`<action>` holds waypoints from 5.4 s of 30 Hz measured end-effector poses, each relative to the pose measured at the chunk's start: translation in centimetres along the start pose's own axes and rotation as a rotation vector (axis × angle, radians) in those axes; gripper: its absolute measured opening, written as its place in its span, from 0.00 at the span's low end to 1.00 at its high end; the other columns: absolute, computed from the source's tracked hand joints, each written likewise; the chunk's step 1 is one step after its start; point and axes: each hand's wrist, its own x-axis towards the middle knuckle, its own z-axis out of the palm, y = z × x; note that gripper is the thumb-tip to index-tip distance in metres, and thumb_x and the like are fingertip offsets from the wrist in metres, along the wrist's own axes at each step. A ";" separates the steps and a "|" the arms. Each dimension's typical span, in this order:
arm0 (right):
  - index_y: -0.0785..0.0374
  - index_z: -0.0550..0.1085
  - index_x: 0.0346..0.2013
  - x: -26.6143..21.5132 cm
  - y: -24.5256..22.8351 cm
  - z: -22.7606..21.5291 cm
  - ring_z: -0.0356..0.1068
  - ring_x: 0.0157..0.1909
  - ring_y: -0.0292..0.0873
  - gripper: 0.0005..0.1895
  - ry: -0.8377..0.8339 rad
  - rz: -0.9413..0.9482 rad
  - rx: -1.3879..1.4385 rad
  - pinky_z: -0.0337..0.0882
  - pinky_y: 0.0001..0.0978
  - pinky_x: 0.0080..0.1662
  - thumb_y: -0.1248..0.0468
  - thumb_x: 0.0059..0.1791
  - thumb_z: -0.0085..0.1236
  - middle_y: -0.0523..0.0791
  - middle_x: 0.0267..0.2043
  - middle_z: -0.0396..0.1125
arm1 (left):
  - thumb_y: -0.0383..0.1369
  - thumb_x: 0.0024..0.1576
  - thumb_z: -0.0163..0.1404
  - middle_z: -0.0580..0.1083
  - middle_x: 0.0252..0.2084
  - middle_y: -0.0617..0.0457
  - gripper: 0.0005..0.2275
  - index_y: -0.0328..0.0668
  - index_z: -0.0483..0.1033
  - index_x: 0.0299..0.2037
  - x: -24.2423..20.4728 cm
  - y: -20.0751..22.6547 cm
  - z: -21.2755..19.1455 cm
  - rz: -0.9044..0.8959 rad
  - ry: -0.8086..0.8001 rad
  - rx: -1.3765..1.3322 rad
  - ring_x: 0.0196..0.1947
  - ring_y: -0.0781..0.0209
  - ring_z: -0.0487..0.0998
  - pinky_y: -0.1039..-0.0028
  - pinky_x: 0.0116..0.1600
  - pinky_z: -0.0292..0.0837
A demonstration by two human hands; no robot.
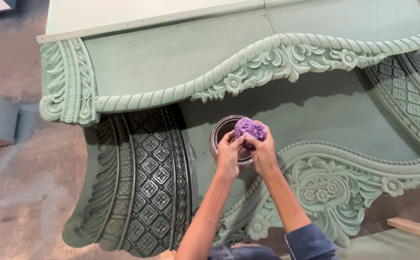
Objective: The person uses a purple cloth to wipe and clean the ornate, dark green carved leg of a large piece of furniture. They repeatedly dip the cloth into a metal bucket to re-saturate it before continuing to wipe the intricate patterns on the furniture leg.
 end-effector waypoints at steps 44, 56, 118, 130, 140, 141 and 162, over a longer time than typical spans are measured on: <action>0.64 0.71 0.60 3.4 -0.4 -2.7 0.70 0.46 0.36 0.18 -0.043 -0.048 -0.314 0.73 0.30 0.49 0.67 0.56 0.51 0.46 0.48 0.69 | 0.24 0.55 0.57 0.75 0.44 0.47 0.19 0.36 0.67 0.56 0.0 -2.2 0.8 0.036 0.172 -0.021 0.38 0.63 0.78 0.75 0.38 0.76; 0.67 0.75 0.50 2.2 -1.3 -2.0 0.73 0.49 0.40 0.24 -0.179 -0.175 -0.499 0.74 0.34 0.54 0.73 0.39 0.66 0.47 0.47 0.73 | 0.36 0.62 0.54 0.77 0.43 0.49 0.14 0.30 0.78 0.51 0.7 0.5 0.0 0.115 0.087 0.247 0.39 0.66 0.74 0.75 0.44 0.70; 0.71 0.66 0.63 -11.0 9.5 -19.9 0.70 0.56 0.59 0.30 0.233 0.377 0.609 0.73 0.46 0.52 0.67 0.46 0.59 0.58 0.57 0.69 | 0.58 0.56 0.55 0.75 0.47 0.50 0.24 0.42 0.80 0.29 7.2 -2.0 -0.9 1.373 -0.373 1.478 0.61 0.51 0.71 0.42 0.75 0.46; 0.62 0.68 0.65 -10.3 7.0 -13.6 0.71 0.55 0.49 0.37 -0.124 0.475 0.063 0.73 0.41 0.57 0.73 0.41 0.67 0.50 0.54 0.70 | 0.54 0.59 0.55 0.71 0.60 0.47 0.26 0.42 0.77 0.56 7.4 0.1 2.1 1.055 -0.428 1.155 0.65 0.45 0.65 0.52 0.71 0.54; 0.62 0.77 0.49 -9.5 19.1 -4.3 0.70 0.56 0.55 0.25 -1.486 0.046 -1.178 0.72 0.45 0.55 0.76 0.38 0.53 0.48 0.54 0.73 | 0.41 0.72 0.39 0.71 0.64 0.51 0.18 0.41 0.69 0.67 -14.1 3.1 -15.4 0.876 0.807 0.991 0.69 0.59 0.69 0.69 0.77 0.60; 0.61 0.77 0.48 -9.5 18.6 -4.8 0.69 0.56 0.57 0.25 -1.565 0.037 -1.219 0.71 0.47 0.55 0.75 0.37 0.54 0.48 0.52 0.72 | 0.41 0.72 0.38 0.70 0.66 0.47 0.19 0.37 0.67 0.67 -17.0 2.3 -16.6 0.799 0.855 0.934 0.69 0.56 0.68 0.67 0.76 0.58; 0.65 0.71 0.50 -8.6 17.7 -3.5 0.66 0.59 0.61 0.30 -1.496 0.002 -1.035 0.68 0.51 0.59 0.75 0.33 0.56 0.56 0.54 0.69 | 0.43 0.73 0.35 0.70 0.65 0.39 0.22 0.29 0.64 0.65 -27.4 -8.4 -16.5 0.457 1.193 0.635 0.67 0.51 0.70 0.62 0.75 0.60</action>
